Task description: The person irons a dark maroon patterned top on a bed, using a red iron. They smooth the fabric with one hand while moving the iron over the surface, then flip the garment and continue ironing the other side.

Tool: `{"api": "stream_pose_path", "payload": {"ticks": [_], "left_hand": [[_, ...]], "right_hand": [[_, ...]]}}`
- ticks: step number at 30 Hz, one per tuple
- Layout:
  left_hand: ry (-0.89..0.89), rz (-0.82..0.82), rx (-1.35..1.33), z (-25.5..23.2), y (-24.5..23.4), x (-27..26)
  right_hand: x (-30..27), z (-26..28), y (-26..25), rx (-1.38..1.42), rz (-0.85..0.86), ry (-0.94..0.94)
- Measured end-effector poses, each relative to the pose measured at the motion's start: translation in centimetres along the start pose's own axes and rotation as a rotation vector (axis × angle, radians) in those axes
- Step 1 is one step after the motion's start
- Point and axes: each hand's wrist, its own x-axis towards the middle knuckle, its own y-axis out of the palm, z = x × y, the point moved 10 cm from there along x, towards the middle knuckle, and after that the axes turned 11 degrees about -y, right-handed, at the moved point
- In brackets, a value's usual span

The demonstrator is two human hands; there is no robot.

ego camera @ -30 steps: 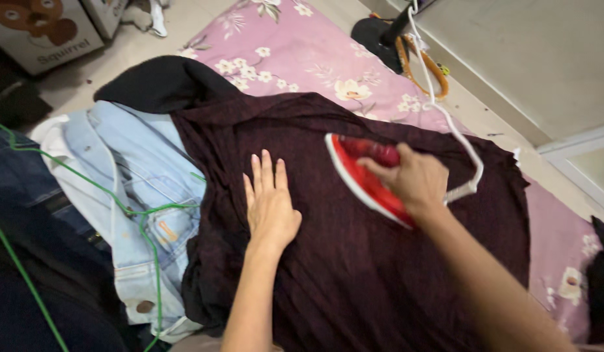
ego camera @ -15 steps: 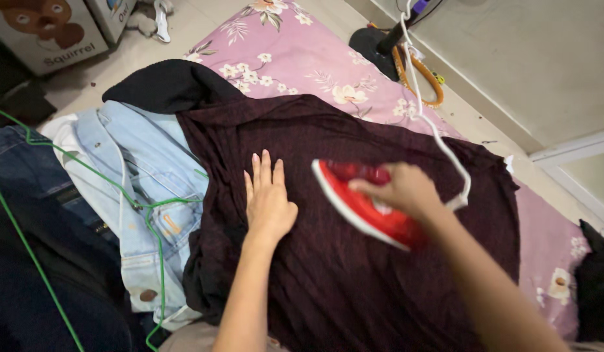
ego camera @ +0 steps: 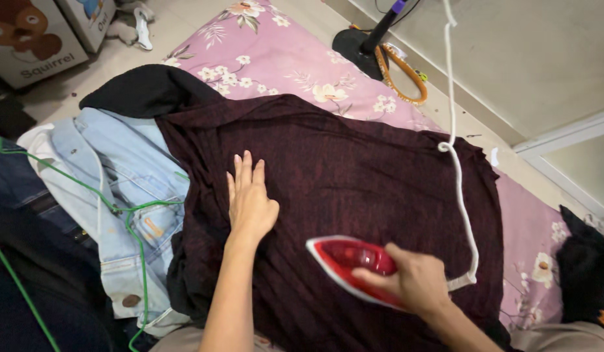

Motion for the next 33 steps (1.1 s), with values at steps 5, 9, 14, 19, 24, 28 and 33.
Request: {"api": "stream_pose_path", "payload": {"ticks": [5,9,14,19,24,28,33], "left_hand": [[0.0,-0.008,0.048,-0.7,-0.3,-0.2],[0.007,-0.034,0.109,-1.3,-0.6,-0.7],[0.013,-0.018,0.106,-1.3,-0.9,-0.6],[0.005,-0.022,0.073,-1.2,-0.7,-0.3],[0.006,0.016,0.009,-0.2,0.0,0.1],[0.047,-0.029,-0.037,0.3,0.2,0.4],[0.046,-0.043,-0.029,0.4,0.3,0.1]], "right_hand": [[7.3,-0.7,0.0,-0.129,-0.034,0.098],[15.5,-1.0,-0.4,-0.202,-0.084,0.11],[23.7,-1.4,-0.6,-0.147,-0.157,0.111],[24.1,-2.1,0.5,-0.071,0.097,0.141],[16.4,-1.0,1.2,0.048,0.315,0.202],[7.5,-0.1,2.2,-0.06,0.435,0.054],[-3.3,0.2,2.8,0.047,0.396,-0.153]]}}
